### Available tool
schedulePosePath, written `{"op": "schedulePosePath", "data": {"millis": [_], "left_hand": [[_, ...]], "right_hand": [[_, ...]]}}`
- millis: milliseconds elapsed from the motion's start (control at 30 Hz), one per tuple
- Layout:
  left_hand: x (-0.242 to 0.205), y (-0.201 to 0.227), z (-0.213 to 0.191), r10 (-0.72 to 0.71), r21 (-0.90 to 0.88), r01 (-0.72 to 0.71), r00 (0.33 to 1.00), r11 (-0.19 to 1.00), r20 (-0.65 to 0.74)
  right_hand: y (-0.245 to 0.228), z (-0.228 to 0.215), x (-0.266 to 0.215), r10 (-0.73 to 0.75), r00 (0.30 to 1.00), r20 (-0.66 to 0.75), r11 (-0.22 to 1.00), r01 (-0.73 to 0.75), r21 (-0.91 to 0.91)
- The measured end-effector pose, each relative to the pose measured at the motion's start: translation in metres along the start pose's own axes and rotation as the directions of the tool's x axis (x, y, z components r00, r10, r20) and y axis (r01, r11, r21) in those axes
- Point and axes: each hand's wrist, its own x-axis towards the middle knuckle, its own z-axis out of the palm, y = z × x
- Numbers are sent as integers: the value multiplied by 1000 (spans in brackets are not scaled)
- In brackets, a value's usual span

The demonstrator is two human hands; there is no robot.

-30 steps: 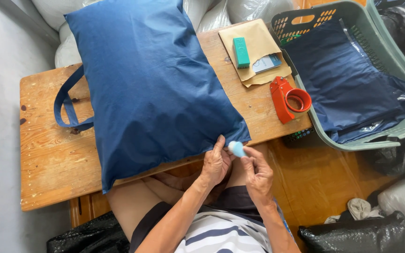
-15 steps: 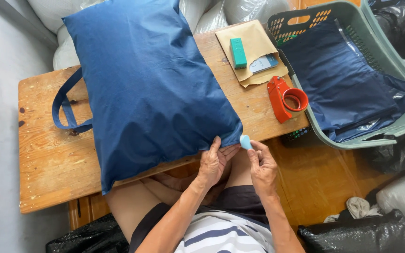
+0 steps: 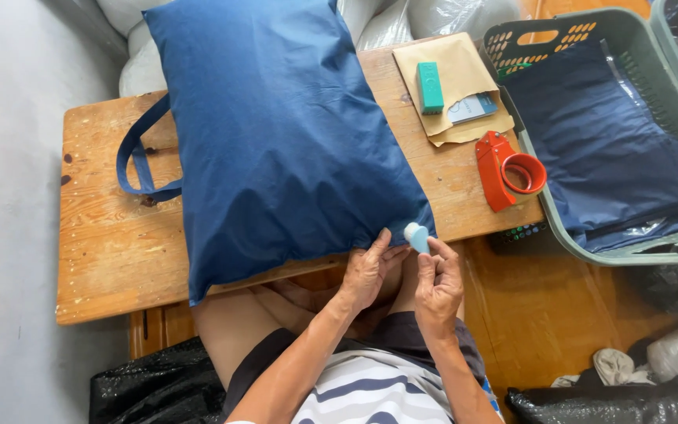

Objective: The person scrubs the surface of a blue tote bag using a green sponge and then a small blue brush. They work along the edges, corners, and handle attachments, repeatedly rubbing the fabric to remove loose particles or debris.

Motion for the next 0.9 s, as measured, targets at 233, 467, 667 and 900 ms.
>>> {"op": "schedulePosePath", "data": {"millis": [233,467,667,900], "left_hand": [[3,4,-23,-7,-50,3,997,999,-80],[7,-6,-47,40,65,-31,991,997,-131],[-30,39,-2,70,121,-59,993,991,-91],[-45,46,-56,167,163,-132,959,978,-227]], "right_hand": [[-5,15,-11,76,980,184,971,-115,210],[-14,16,-8,39,970,239,996,-58,72],[-5,11,11,51,995,-85,978,-33,204],[49,6,29,151,980,-128,972,-124,200]]}}
